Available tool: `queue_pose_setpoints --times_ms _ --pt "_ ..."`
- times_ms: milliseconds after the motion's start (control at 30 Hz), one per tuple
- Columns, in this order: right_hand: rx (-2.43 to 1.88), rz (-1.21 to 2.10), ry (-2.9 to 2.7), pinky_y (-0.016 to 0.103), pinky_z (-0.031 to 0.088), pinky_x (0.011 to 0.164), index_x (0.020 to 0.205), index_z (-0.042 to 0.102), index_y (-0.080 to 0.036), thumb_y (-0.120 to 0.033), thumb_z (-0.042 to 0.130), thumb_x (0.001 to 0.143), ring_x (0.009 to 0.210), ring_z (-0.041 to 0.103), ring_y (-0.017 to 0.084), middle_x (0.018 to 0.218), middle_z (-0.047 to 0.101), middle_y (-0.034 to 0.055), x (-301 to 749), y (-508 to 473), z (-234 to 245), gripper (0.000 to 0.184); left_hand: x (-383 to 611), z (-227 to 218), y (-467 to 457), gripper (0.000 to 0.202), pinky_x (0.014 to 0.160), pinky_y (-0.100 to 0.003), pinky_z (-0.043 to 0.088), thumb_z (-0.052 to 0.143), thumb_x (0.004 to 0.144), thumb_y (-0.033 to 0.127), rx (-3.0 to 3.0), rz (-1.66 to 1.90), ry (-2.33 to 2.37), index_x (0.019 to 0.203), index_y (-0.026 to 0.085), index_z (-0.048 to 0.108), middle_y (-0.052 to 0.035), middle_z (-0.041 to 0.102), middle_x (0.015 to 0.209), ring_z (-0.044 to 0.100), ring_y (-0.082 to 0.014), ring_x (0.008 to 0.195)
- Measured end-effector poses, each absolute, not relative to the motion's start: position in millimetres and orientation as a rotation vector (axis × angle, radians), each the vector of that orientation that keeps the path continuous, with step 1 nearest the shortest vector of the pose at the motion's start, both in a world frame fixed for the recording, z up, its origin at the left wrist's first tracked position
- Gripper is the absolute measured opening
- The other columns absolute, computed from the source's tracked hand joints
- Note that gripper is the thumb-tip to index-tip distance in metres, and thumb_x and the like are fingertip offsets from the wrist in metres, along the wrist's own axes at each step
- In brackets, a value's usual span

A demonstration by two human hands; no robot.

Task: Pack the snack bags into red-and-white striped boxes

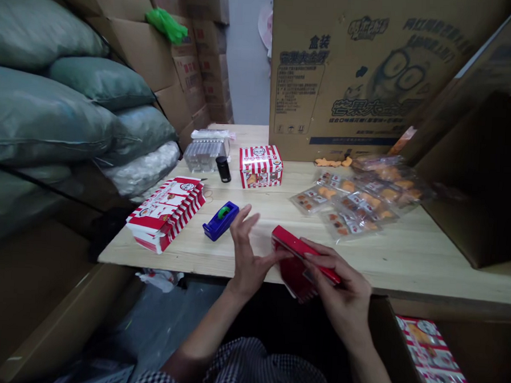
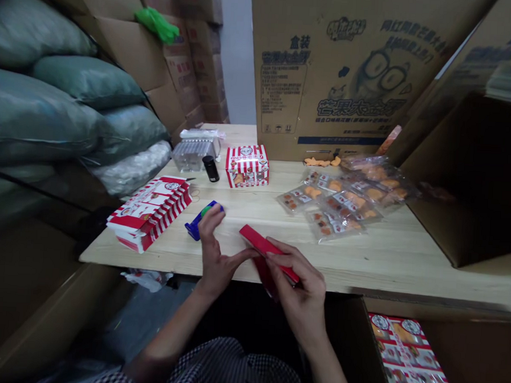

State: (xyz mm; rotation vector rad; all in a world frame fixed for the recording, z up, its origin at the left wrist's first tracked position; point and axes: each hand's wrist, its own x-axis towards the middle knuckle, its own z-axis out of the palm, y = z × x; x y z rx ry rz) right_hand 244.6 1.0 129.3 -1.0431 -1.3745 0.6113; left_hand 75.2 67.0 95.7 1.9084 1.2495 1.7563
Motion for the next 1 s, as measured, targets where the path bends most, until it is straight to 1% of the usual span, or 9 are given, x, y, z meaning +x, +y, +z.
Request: queue_pose_setpoints --times_ms 67,133,233,400,467,533,767,900,1000 --pt "-1.040 0.747 -1.325 0.038 0.056 0.094 0.095 0.075 -0.024 -0.019 0.067 0.089 0.110 0.068 0.023 0.116 0.073 0.0081 250 -1 134 0.011 67 111 67 0.068 0.115 -0.050 0.030 0.086 0.070 0.027 2.334 1.700 1.005 0.130 0.036 0.057 -0.0060 0.044 0.151 0.027 -0.0316 0.147" --pt "-1.032 0.849 -1.312 0.036 0.056 0.093 0.094 0.076 -0.023 -0.022 0.069 0.088 0.108 0.069 0.023 0.114 0.074 0.0074 256 -2 136 0.009 61 125 68 0.047 0.117 -0.051 0.028 0.077 0.079 0.020 2.543 1.495 0.802 0.121 0.038 0.066 -0.0027 0.054 0.144 0.020 -0.0297 0.150" --pt "-1.072 0.981 -1.269 0.038 0.056 0.093 0.090 0.077 -0.022 -0.028 0.075 0.084 0.103 0.070 0.024 0.109 0.076 0.0073 263 5 130 0.009 59 129 76 0.034 0.117 -0.056 0.026 0.072 0.084 0.024 2.404 1.232 0.741 0.117 0.033 0.070 -0.0056 0.061 0.138 0.023 -0.0310 0.149" --pt "-1.083 1.089 -0.706 0.039 0.060 0.081 0.086 0.075 -0.021 -0.037 0.085 0.069 0.084 0.074 0.022 0.098 0.079 0.0062 268 31 92 0.026 51 84 86 0.072 0.105 -0.049 0.044 0.084 0.071 0.033 1.654 0.993 1.002 0.137 0.025 0.055 -0.0144 0.057 0.141 0.052 -0.0338 0.130" --pt "-1.088 1.077 -0.555 0.037 0.060 0.078 0.086 0.074 -0.020 -0.037 0.088 0.065 0.075 0.073 0.020 0.091 0.079 0.0046 271 39 74 0.030 47 63 82 0.071 0.096 -0.045 0.050 0.083 0.070 0.035 1.382 0.762 0.908 0.135 0.022 0.057 -0.0141 0.066 0.128 0.064 -0.0322 0.113" --pt "-1.109 1.071 -0.502 0.035 0.060 0.074 0.085 0.075 -0.019 -0.036 0.089 0.062 0.069 0.072 0.018 0.086 0.079 0.0034 273 43 57 0.031 43 49 75 0.058 0.091 -0.043 0.053 0.078 0.075 0.039 1.215 0.607 0.788 0.128 0.019 0.063 -0.0115 0.073 0.113 0.070 -0.0304 0.099" --pt "-1.147 1.109 -0.451 0.032 0.059 0.075 0.090 0.074 -0.019 -0.035 0.089 0.061 0.070 0.071 0.016 0.082 0.077 0.0002 275 57 22 0.037 42 35 79 0.041 0.065 -0.033 0.055 0.070 0.080 0.050 1.229 0.538 0.876 0.104 0.017 0.075 -0.0050 0.076 0.084 0.071 -0.0264 0.074" --pt "-1.115 1.242 -0.480 0.039 0.061 0.081 0.120 0.064 -0.026 -0.037 0.089 0.061 0.087 0.074 0.022 0.101 0.078 0.0026 267 54 9 0.065 42 25 96 0.046 0.062 -0.031 0.053 0.070 0.079 0.052 1.216 0.607 0.918 0.108 0.016 0.074 -0.0050 0.076 0.083 0.070 -0.0239 0.068" --pt "-1.106 1.286 -0.560 0.041 0.061 0.084 0.120 0.061 -0.027 -0.041 0.085 0.067 0.094 0.074 0.023 0.108 0.076 0.0040 254 48 -3 0.060 43 19 105 0.049 0.065 -0.032 0.055 0.071 0.079 0.050 1.222 0.592 0.913 0.116 0.018 0.071 -0.0055 0.076 0.090 0.071 -0.0256 0.075"
